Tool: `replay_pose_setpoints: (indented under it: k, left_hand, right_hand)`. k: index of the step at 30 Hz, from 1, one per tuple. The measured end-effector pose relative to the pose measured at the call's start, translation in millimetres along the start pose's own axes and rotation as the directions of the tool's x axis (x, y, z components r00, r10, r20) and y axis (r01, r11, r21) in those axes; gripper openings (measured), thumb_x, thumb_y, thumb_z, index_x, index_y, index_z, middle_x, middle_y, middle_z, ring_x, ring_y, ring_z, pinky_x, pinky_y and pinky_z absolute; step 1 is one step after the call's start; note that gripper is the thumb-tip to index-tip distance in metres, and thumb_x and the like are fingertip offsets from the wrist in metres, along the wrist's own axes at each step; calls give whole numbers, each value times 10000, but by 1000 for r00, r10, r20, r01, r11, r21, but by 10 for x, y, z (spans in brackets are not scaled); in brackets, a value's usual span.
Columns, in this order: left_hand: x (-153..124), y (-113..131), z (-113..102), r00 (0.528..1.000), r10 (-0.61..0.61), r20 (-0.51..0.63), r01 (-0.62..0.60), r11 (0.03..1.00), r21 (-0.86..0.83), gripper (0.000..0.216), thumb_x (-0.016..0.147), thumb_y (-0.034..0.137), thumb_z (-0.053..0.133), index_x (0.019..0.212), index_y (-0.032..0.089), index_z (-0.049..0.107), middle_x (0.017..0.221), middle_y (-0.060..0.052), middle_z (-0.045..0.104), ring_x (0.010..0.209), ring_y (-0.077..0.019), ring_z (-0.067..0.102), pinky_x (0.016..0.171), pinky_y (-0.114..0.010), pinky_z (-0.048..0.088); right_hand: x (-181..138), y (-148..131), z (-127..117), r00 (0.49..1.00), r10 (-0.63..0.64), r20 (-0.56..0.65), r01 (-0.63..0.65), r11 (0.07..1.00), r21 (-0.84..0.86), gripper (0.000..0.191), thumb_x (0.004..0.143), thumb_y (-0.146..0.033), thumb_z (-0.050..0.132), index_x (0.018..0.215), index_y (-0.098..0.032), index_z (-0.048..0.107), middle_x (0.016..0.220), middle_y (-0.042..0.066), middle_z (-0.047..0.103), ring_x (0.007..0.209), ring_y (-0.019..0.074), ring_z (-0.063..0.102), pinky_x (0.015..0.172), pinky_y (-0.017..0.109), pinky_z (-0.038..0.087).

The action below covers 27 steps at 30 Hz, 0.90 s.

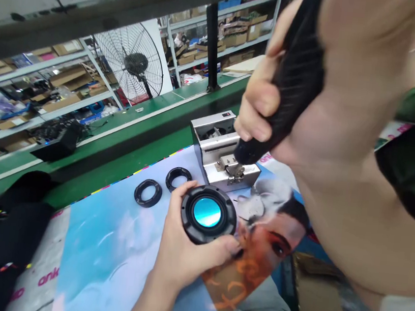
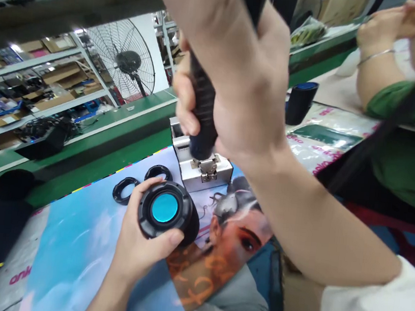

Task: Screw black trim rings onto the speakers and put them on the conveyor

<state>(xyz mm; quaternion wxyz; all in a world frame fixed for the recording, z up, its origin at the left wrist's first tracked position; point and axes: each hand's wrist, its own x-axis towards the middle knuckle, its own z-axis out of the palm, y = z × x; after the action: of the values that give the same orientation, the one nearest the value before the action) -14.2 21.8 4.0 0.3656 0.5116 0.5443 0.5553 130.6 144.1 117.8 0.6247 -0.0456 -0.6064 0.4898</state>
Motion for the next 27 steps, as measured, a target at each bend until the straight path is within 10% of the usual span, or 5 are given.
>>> replay_pose_setpoints:
  k: [4, 12, 18, 22, 27]
  left_hand:
    - [13, -39, -12, 1000, 11, 25, -10, 999, -34, 910, 580, 462, 1010, 1342, 251, 560, 1162, -56, 779, 1012, -275, 793, 921, -387, 638]
    - [30, -29, -42, 994, -77, 82, 89, 984, -153, 953, 498, 337, 1039, 1298, 251, 528, 1134, -52, 792, 1021, -287, 798, 936, -394, 634]
    - [71, 47, -39, 984, -151, 95, 161, 981, -110, 1102, 280, 196, 1051, 1236, 256, 507, 1063, -10, 780, 1016, -294, 775, 946, -385, 607]
    - [93, 28, -47, 984, -121, 131, 138, 981, -134, 1077, 292, 185, 1036, 1227, 253, 507, 1053, 5, 767, 1011, -278, 752, 948, -372, 585]
    - [106, 33, -62, 983, -145, 109, 154, 984, -88, 1061, 304, 241, 1035, 1233, 228, 523, 1058, -13, 736, 980, -271, 687, 884, -356, 546]
  right_hand:
    - [-92, 346, -208, 975, -18, -221, -2, 996, -90, 462, 792, -541, 926, 810, -194, 621, 551, -46, 519, 365, 130, 450, 292, 303, 303]
    - [-226, 622, -334, 954, 196, -228, -212, 976, -50, 535, 721, -553, 970, 809, -204, 573, 514, -53, 525, 333, 125, 448, 288, 273, 318]
    - [-126, 184, -228, 964, 204, -173, -204, 979, 20, 565, 673, -589, 963, 787, -220, 551, 508, -90, 514, 337, 89, 431, 326, 241, 384]
    - [3, -235, 124, 991, 119, -59, -117, 993, 36, 574, 976, -754, 562, 777, -217, 527, 518, -97, 389, 325, 27, 330, 360, 201, 345]
    - [-57, -464, 589, 939, 334, 88, -342, 935, 97, 567, 936, -775, 581, 797, -226, 562, 438, -103, 278, 268, 57, 285, 270, 234, 211]
